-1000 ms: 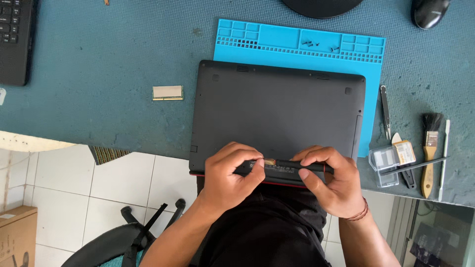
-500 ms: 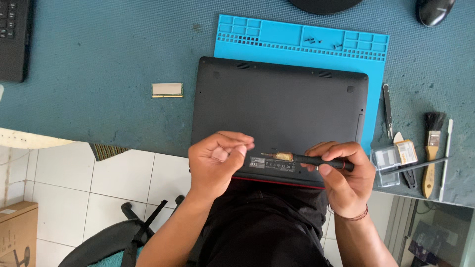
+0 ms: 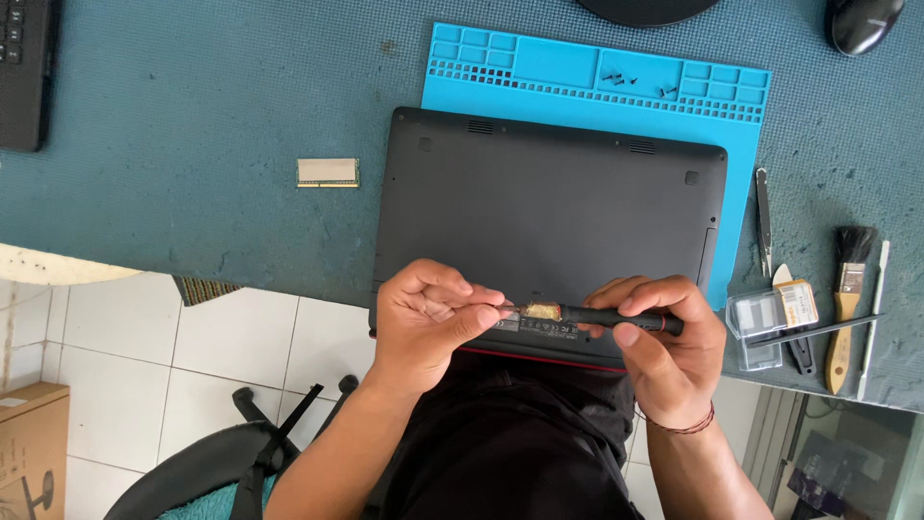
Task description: The person uses a screwdriver to tighten screws on the bottom panel of a laptop. The laptop is placed on the person's lap while they work, and they systematically secure the casing by fastening multiple screws.
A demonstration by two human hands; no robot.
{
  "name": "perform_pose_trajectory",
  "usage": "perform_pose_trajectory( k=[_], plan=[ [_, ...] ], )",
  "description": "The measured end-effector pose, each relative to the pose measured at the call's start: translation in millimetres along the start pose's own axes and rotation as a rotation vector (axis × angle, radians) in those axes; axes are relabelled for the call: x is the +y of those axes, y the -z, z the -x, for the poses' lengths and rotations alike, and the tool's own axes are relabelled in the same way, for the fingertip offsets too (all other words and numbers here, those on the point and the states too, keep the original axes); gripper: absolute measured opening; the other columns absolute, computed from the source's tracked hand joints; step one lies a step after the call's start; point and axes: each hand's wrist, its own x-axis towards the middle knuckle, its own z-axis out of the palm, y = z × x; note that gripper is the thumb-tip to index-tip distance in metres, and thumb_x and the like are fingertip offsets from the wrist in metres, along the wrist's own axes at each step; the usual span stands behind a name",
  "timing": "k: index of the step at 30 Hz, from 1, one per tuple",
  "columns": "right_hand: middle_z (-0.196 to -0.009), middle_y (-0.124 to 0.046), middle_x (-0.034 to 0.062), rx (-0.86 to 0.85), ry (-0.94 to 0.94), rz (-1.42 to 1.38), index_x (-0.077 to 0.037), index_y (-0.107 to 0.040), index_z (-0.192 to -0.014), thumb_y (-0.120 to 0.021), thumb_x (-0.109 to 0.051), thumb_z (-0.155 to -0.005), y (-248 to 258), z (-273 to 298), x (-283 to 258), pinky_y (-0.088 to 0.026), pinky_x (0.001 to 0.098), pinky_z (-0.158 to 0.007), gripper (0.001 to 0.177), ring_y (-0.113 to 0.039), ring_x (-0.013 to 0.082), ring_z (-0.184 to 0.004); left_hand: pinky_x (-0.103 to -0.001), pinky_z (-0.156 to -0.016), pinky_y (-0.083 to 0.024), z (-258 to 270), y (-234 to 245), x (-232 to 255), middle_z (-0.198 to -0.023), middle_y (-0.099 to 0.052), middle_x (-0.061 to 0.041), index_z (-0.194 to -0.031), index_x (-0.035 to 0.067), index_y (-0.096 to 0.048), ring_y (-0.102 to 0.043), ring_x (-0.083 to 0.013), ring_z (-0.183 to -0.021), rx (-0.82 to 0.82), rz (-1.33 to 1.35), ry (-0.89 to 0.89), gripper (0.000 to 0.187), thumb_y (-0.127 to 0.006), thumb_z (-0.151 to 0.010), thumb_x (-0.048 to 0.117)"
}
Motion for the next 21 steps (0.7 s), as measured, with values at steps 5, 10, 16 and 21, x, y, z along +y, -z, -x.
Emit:
perform_pose_trajectory(
  k=[5, 10, 16, 21],
  plan=[
    [-0.081, -0.060, 0.0234, -0.006, -0.080, 0.027, 0.000, -0.048, -0.089, -0.055, -0.004, -0.085, -5.9, 1.5, -7.1, -0.054, 0.0333, -0.058, 0.009, -0.060, 0.0285, -0.068, -0.041, -0.071, -0.063, 2.4, 8.3, -5.6, -0.081, -0.070, -0.021, -0.085, 0.001, -0.057, -0.072, -0.0296, -0.081, -0.001, 0.011, 0.028, 0.026, -0.074, -0.070, -0.014],
    [-0.081, -0.058, 0.0187, 0.011, -0.139, 0.043, -0.005, -0.047, -0.094, -0.055, -0.011, -0.089, -20.5, 0.8, -9.3, -0.054, 0.0336, -0.056, 0.011, -0.059, 0.0288, -0.068, -0.043, -0.074, -0.064, 4.5, 9.8, -5.6, -0.085, -0.070, -0.020, -0.088, 0.006, -0.059, -0.071, -0.0267, -0.084, 0.020, 0.003, 0.034, 0.026, -0.074, -0.073, -0.009],
    [-0.080, -0.057, 0.0118, 0.116, -0.279, 0.113, 0.000, -0.050, -0.096, -0.051, -0.018, -0.096, -31.1, -2.0, -5.6, -0.055, 0.0316, -0.052, 0.018, -0.071, 0.0302, -0.058, -0.044, -0.071, -0.065, -1.3, 11.0, -2.2, -0.084, -0.071, -0.015, -0.087, 0.007, -0.059, -0.072, -0.0226, -0.085, 0.110, -0.037, -0.033, 0.026, -0.072, -0.073, -0.011],
    [-0.059, -0.063, 0.0211, 0.080, -0.468, 0.004, 0.000, -0.050, -0.096, -0.050, -0.027, -0.097, -39.3, -11.6, -1.2, -0.049, 0.0304, -0.050, 0.027, -0.068, 0.0294, -0.056, -0.044, -0.070, -0.064, -6.7, 21.2, -5.2, -0.083, -0.070, -0.018, -0.087, 0.006, -0.058, -0.071, -0.0245, -0.084, 0.151, 0.006, -0.048, 0.027, -0.075, -0.072, -0.009]
  ],
)
